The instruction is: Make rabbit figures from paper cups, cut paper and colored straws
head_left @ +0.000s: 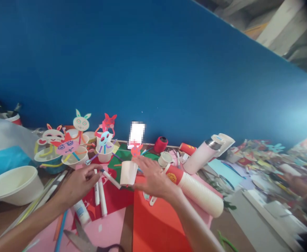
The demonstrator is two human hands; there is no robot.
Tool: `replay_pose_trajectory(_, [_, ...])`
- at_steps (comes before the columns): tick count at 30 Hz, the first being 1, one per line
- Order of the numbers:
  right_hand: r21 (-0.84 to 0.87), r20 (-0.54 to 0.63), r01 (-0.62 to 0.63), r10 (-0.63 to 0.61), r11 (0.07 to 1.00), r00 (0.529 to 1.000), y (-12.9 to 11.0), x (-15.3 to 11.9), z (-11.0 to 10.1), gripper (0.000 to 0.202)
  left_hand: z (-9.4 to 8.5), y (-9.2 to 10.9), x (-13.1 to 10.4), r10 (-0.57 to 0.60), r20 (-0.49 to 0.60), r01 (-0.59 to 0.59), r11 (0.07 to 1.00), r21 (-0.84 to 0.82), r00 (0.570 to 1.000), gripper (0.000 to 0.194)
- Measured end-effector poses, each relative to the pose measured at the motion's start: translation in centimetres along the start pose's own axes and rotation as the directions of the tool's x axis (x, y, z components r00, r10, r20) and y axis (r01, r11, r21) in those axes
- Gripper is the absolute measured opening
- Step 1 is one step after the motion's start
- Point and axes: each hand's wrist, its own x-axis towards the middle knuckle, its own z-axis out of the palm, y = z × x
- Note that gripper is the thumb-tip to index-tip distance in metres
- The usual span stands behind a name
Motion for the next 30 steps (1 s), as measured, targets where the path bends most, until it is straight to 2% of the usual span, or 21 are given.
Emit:
replay_pose_trajectory(2, [-0.048,0.010,-0.078,0.079,0.996,0.997,1.1,-0.6,-1.5,0.043,0.3,0.0,-0.2,0.033,0.040,-0.036,0.996,0.078,0.999,0.035])
replay_pose_trajectory(4, [-0.114,0.110,-0.141,0.154,0.983,0.982,2.1,-1.2,-2.1,0.021,0.6,0.0,-0.3,0.047,0.073,-0.056,0.991,0.121,0.996,0.038])
replay_pose_trajectory(6, [-0.146,0.177,-0.153,0.178,0.977,0.968,2.8,-1.7,-1.6,0.016,0.8,0.1,-0.4,0.058,0.080,-0.071,0.983,0.172,0.995,0.039])
replay_pose_trajectory(10, [-0.194,0.242,-0.141,0.186,0.971,0.952,3.0,-1.8,0.8,0.011,1.2,0.6,-0.8,0.090,0.058,-0.100,0.972,0.214,0.994,0.037])
replay_pose_trajectory(13, [-0.217,0.259,-0.137,0.192,0.967,0.946,2.7,-1.4,2.1,0.014,1.2,1.5,-1.5,0.116,0.044,-0.121,0.983,0.136,0.992,0.032])
replay_pose_trajectory(16, [-0.224,0.275,-0.149,0.210,0.963,0.938,2.7,-1.1,2.7,0.009,1.1,3.1,-2.6,0.094,0.058,-0.097,0.994,0.048,0.994,0.028])
replay_pose_trajectory(20, [-0.184,0.278,-0.161,0.208,0.970,0.938,2.9,-1.1,2.0,0.001,0.9,5.0,-3.7,0.104,0.169,-0.099,0.994,-0.039,0.980,0.022])
replay_pose_trajectory(23, [-0.089,0.293,-0.138,0.159,0.986,0.943,2.4,-1.5,0.0,0.003,1.0,5.2,-4.0,0.099,0.190,-0.087,0.994,-0.073,0.977,0.020])
replay_pose_trajectory(26, [0.090,0.293,-0.089,0.059,0.992,0.954,0.8,-1.5,-1.7,0.005,1.2,4.7,-3.8,0.080,0.210,-0.048,0.987,-0.153,0.974,0.019])
replay_pose_trajectory(28, [0.384,0.246,-0.087,-0.010,0.919,0.969,-0.8,-1.2,-1.5,0.005,1.1,4.5,-3.7,0.059,0.231,-0.007,0.975,-0.221,0.971,0.020])
replay_pose_trajectory(30, [0.597,0.202,-0.111,-0.015,0.795,0.979,-2.3,-0.7,-0.2,0.002,0.8,4.5,-3.7,0.028,0.267,0.049,0.960,-0.276,0.963,0.022])
